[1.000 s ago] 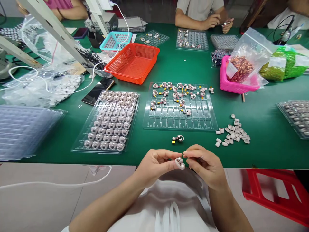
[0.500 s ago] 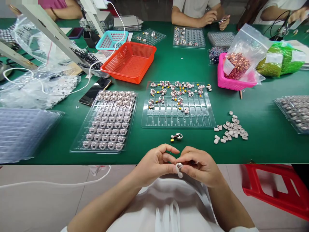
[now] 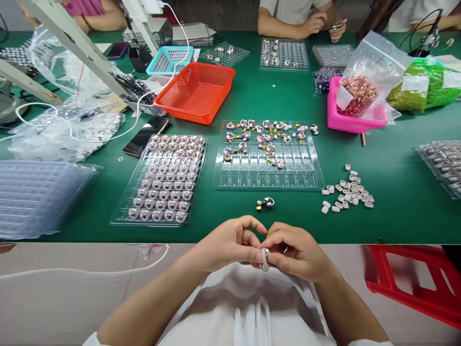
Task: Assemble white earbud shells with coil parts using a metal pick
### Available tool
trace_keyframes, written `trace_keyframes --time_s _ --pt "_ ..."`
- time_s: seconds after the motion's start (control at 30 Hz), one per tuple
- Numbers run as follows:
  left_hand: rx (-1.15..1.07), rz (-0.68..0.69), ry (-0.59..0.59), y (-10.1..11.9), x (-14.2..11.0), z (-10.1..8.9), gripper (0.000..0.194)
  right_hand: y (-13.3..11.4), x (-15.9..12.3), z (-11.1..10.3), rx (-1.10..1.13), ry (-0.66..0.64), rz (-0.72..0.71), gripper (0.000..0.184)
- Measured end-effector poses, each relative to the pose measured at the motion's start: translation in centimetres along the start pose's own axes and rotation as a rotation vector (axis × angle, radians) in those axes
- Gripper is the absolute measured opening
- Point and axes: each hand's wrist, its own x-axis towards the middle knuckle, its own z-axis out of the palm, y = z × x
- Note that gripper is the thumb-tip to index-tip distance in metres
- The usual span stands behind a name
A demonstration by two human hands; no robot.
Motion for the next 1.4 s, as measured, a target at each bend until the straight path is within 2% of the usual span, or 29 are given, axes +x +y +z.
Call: trace_keyframes --time_s 0.13,0.23,0.33,0.43,0.57,0.7,0.77,0.83,1.03,1.4 --pt "0.081 -0.058 -0.059 0.7 -0.1 -0.7 0.055 -1.1 0.8 -0.5 -0.121 -0.117 -0.005 0.026" --pt "0.095 -0.065 -0.072 1.0 0.1 -0.9 0.055 -1.4 1.1 -0.6 -0.172 -0.137 -0.032 0.020" --pt "0.078 -0.057 -0.032 1.0 0.3 -0.4 0.059 -1.1 1.0 -0.4 -0.153 -0.099 -0.038 0.017" --pt "-0.001 -0.003 0.036 0.7 0.4 0.4 0.058 -0.5 0.7 0.1 -0.094 0.005 -0.052 0.017" --pt "-0.055 0.155 0.130 -0.2 0.5 1.3 0.054 0.1 0.1 0.7 -0.030 0.191 -0.045 0.022" --pt "0.218 0.496 0.227 -1.5 0.8 1.1 0.068 0.7 -0.4 1.8 0.103 0.307 -0.018 0.023" --pt "0.357 0.626 0.205 -2.0 1.0 0.8 0.074 1.1 -0.6 2.4 0.176 0.330 -0.023 0.023" --pt "0.400 0.681 0.165 -2.4 1.3 0.8 0.074 1.3 -0.7 3.0 0.203 0.354 -0.031 0.023" --pt "0.357 0.664 0.147 -2.6 1.5 1.2 0.066 1.4 -0.9 3.7 0.071 0.419 -0.048 0.012" --pt "0.354 0.736 0.202 -2.8 1.3 1.7 0.060 1.4 -0.8 4.1 0.020 0.443 -0.079 0.014"
